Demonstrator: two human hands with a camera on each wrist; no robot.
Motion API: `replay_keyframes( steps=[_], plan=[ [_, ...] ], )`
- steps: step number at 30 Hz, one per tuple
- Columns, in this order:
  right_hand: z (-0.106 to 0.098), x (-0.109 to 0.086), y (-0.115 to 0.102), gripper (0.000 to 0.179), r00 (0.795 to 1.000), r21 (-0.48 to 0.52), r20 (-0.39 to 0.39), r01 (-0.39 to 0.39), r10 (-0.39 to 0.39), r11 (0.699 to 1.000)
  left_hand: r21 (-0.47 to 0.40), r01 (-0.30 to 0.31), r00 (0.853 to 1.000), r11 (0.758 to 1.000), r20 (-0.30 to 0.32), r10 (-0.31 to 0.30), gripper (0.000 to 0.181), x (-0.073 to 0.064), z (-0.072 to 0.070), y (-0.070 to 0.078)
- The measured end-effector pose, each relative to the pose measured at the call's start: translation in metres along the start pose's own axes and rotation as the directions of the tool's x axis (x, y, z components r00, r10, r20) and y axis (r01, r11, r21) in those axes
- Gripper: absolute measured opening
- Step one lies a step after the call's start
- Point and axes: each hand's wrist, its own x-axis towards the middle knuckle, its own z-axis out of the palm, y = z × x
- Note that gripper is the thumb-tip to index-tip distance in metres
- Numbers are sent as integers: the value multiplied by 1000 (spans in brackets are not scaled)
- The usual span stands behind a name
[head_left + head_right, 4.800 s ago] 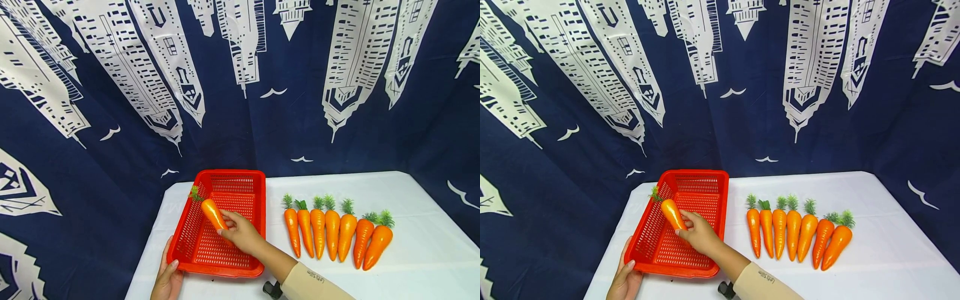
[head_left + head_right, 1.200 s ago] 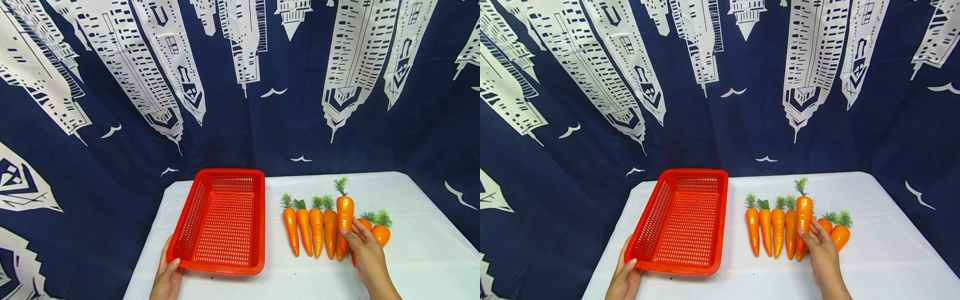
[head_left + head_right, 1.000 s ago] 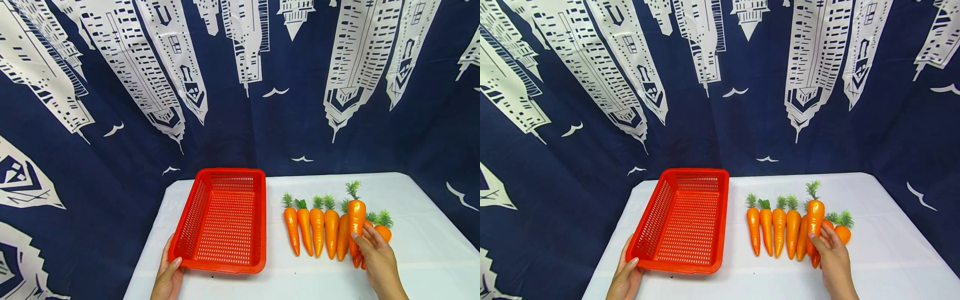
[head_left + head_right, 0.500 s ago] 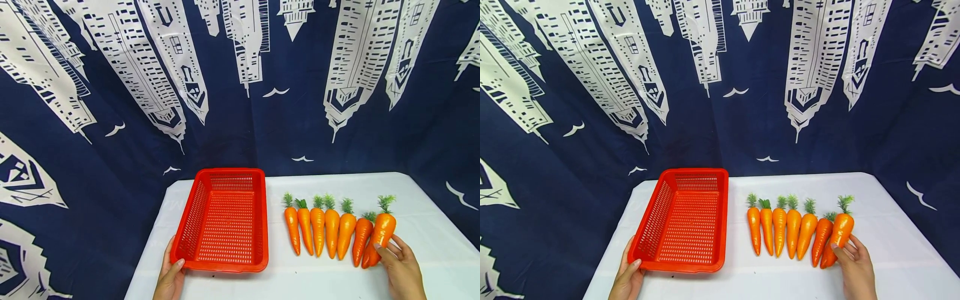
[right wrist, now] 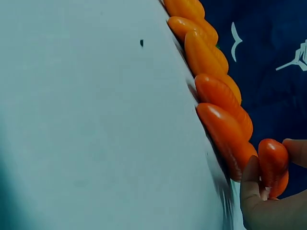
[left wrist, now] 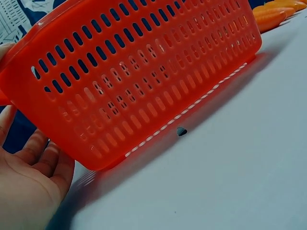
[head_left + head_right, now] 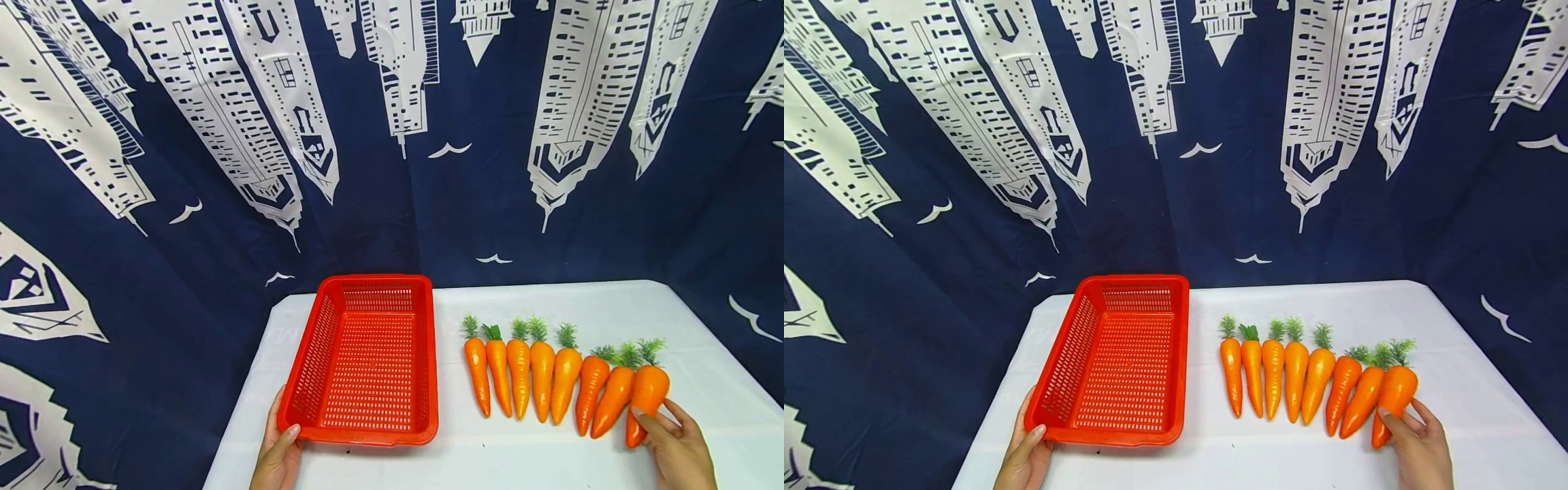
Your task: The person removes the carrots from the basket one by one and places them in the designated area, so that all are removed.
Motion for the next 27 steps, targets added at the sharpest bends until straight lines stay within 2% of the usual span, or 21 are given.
replay_keyframes(
  steps=[4,6,9,13,15,19,22,27],
  plan=[
    [-4,4,2,100,1000,-36,-2,-6,6,999,-7,-6,1000,1000,12,6,73,0,0,-1],
    [-6,4,3,101,1000,-93,-18,-12,10,996,-6,-3,1000,1000,13,3,74,-1,-1,-1],
    [-8,2,5,105,1000,-179,-16,-20,18,984,-7,1,1000,1000,12,-1,74,-1,-1,-1],
    [-10,2,5,109,999,-243,20,-24,30,970,-15,-8,1000,1000,30,8,74,-1,-2,0],
    [-10,3,4,110,999,-298,31,-21,32,954,-22,-16,999,1000,40,17,74,-2,-3,0],
    [-11,4,5,109,999,-481,52,20,6,877,-23,-24,999,999,43,25,73,-3,-4,0],
    [-13,4,4,107,996,-602,89,70,-20,795,-13,-18,999,1000,30,18,73,-3,-5,1],
    [-16,4,3,109,989,-693,144,114,-19,712,-9,-5,1000,1000,9,5,73,-5,-5,2]
  ],
)
